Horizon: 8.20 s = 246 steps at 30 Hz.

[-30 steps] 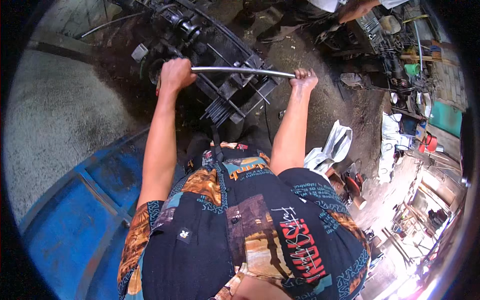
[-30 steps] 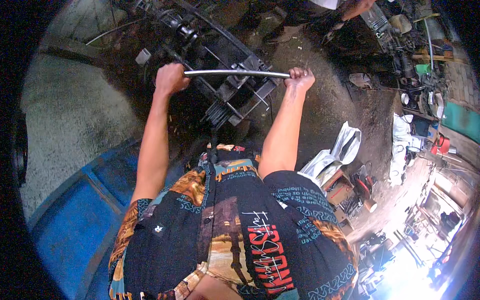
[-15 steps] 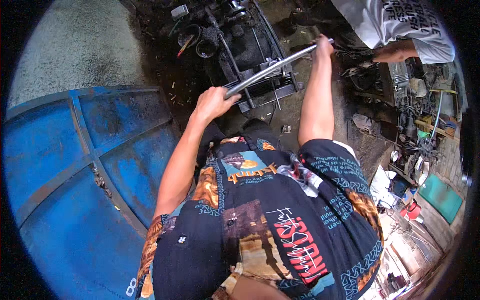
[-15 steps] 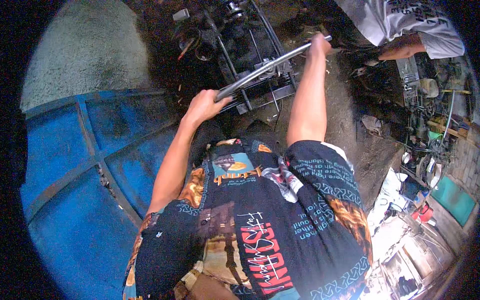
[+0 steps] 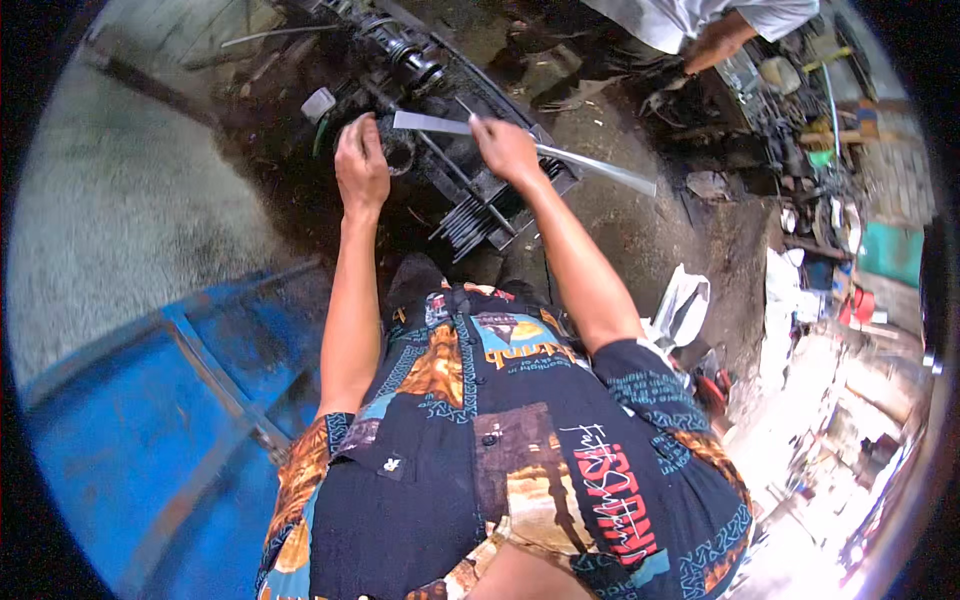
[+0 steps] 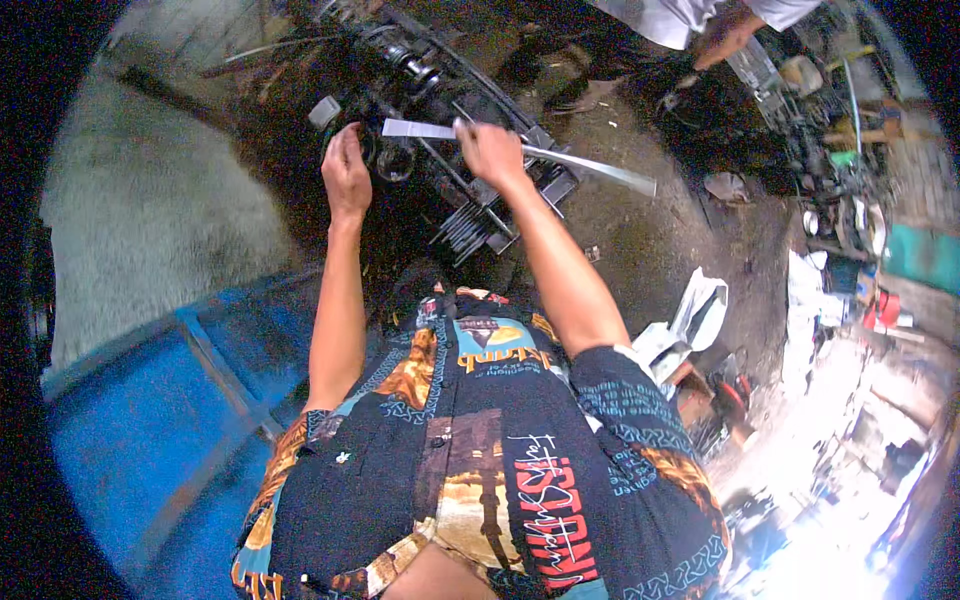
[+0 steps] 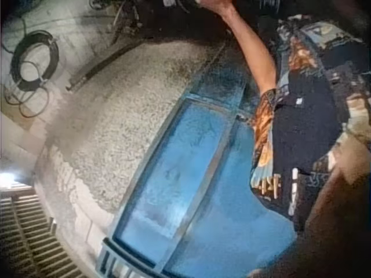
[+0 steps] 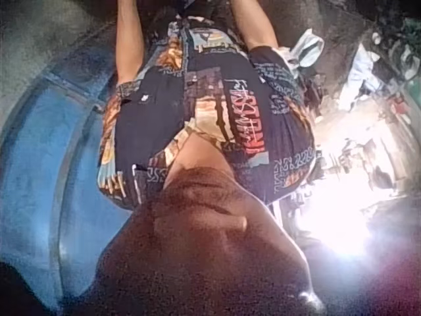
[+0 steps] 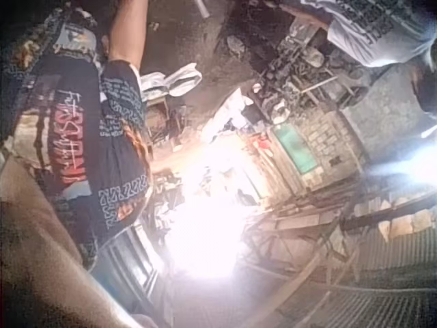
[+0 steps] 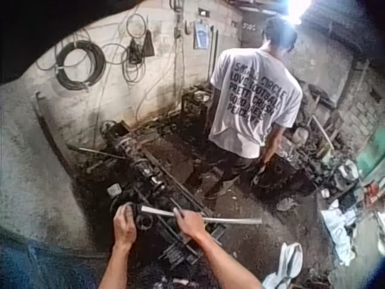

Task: The person bends metal rods by inserting them into a bending machine and pulling a lever, applies liquid to the machine parts using a brush, and bends additional metal rods.

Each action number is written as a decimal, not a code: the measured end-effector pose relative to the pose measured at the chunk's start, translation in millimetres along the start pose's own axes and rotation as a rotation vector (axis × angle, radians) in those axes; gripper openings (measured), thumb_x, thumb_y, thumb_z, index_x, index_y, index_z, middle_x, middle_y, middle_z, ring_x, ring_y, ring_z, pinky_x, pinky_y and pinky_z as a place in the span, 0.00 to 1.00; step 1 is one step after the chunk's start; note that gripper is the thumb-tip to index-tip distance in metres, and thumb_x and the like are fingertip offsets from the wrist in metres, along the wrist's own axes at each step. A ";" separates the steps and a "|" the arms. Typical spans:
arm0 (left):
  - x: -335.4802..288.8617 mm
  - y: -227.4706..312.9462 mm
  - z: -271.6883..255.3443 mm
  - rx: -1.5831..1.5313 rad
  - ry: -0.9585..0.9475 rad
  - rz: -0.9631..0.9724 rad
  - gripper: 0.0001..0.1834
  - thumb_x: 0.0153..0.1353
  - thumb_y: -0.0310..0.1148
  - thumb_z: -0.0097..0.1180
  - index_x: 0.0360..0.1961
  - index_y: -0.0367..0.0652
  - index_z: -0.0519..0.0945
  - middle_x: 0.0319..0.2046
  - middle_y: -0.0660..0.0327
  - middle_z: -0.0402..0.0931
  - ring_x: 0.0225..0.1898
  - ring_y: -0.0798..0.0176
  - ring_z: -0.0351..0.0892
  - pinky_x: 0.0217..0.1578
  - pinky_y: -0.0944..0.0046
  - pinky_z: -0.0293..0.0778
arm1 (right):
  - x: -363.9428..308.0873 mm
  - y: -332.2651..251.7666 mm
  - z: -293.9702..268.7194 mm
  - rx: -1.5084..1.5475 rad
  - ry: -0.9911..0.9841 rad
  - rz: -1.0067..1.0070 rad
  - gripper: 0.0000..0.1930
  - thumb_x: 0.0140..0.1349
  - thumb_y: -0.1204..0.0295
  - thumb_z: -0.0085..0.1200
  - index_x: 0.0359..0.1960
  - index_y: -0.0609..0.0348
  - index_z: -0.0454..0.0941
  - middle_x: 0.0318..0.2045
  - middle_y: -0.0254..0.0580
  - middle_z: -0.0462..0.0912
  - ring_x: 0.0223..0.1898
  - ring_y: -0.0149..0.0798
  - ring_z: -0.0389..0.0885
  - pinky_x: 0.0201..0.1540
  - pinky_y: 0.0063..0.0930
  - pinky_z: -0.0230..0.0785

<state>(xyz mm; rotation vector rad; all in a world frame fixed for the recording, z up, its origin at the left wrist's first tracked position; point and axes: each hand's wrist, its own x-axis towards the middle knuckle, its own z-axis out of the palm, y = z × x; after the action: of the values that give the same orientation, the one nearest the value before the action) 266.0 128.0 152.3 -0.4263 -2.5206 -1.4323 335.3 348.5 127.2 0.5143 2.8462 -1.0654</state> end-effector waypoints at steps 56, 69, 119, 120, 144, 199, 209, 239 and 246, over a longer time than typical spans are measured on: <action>-33.0 -2.9 62.0 0.288 -1.014 0.323 0.41 0.61 0.42 0.60 0.70 0.41 0.56 0.57 0.39 0.68 0.59 0.40 0.66 0.60 0.51 0.65 | -48.7 154.8 91.2 -0.295 0.368 0.291 0.18 0.50 0.82 0.49 0.44 0.61 0.79 0.42 0.54 0.79 0.50 0.57 0.76 0.55 0.58 0.61; -37.0 -14.5 54.8 0.311 -0.972 0.274 0.40 0.58 0.39 0.61 0.68 0.37 0.58 0.52 0.44 0.72 0.54 0.41 0.70 0.56 0.52 0.67 | -42.2 152.8 83.7 -0.303 0.304 0.292 0.22 0.51 0.81 0.51 0.51 0.60 0.75 0.45 0.58 0.78 0.53 0.60 0.73 0.55 0.59 0.64; 118.4 -174.2 1.1 0.148 -0.989 0.252 0.32 0.57 0.29 0.53 0.63 0.31 0.63 0.54 0.41 0.71 0.57 0.41 0.69 0.59 0.52 0.64 | 15.4 -18.6 170.7 -0.242 0.141 0.761 0.09 0.51 0.71 0.52 0.29 0.61 0.83 0.35 0.54 0.84 0.40 0.56 0.84 0.45 0.52 0.74; 119.7 -175.2 1.8 0.137 -0.976 0.246 0.32 0.57 0.29 0.53 0.63 0.31 0.63 0.53 0.41 0.71 0.56 0.41 0.69 0.59 0.52 0.65 | 13.8 -17.5 171.8 -0.244 0.145 0.765 0.09 0.51 0.71 0.52 0.29 0.61 0.83 0.35 0.54 0.84 0.40 0.56 0.84 0.45 0.52 0.74; 115.3 -209.2 -29.9 0.143 -0.944 0.076 0.28 0.59 0.30 0.54 0.60 0.28 0.68 0.51 0.41 0.75 0.55 0.43 0.73 0.58 0.55 0.67 | 88.1 -68.3 157.6 -0.224 0.672 0.016 0.12 0.53 0.77 0.50 0.39 0.64 0.79 0.38 0.49 0.77 0.44 0.52 0.78 0.48 0.43 0.71; 134.4 100.9 46.2 -1.174 -0.586 -0.063 0.42 0.69 0.64 0.27 0.70 0.40 0.51 0.65 0.45 0.61 0.69 0.48 0.57 0.69 0.49 0.46 | -110.9 -91.1 -114.3 0.107 1.005 0.267 0.09 0.58 0.74 0.56 0.38 0.67 0.80 0.35 0.54 0.78 0.39 0.56 0.78 0.44 0.39 0.70; 116.0 118.3 37.7 -1.497 -0.712 -0.387 0.46 0.66 0.67 0.30 0.70 0.38 0.50 0.66 0.41 0.57 0.70 0.43 0.54 0.69 0.47 0.46 | -128.9 -125.4 -121.0 -0.281 0.825 0.190 0.11 0.58 0.75 0.52 0.41 0.61 0.82 0.36 0.47 0.78 0.42 0.51 0.77 0.46 0.41 0.72; 30.4 136.4 66.6 -1.385 -1.065 -0.365 0.50 0.63 0.72 0.23 0.72 0.40 0.48 0.69 0.45 0.54 0.70 0.44 0.53 0.70 0.48 0.41 | -173.5 -86.7 -87.9 0.114 0.909 0.330 0.11 0.55 0.72 0.58 0.37 0.69 0.80 0.34 0.57 0.81 0.38 0.56 0.80 0.43 0.40 0.72; -45.7 162.0 98.9 -1.143 -1.347 -0.180 0.50 0.62 0.74 0.21 0.73 0.46 0.48 0.70 0.50 0.53 0.71 0.50 0.51 0.69 0.50 0.41 | -243.1 -34.3 -74.6 0.296 1.104 0.714 0.17 0.54 0.67 0.64 0.40 0.69 0.82 0.31 0.54 0.85 0.34 0.44 0.86 0.40 0.33 0.75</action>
<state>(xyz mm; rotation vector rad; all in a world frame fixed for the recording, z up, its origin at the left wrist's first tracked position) 361.5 285.3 217.4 -1.8636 -1.9037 -3.3758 557.7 302.7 246.7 2.5539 2.6284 -1.2506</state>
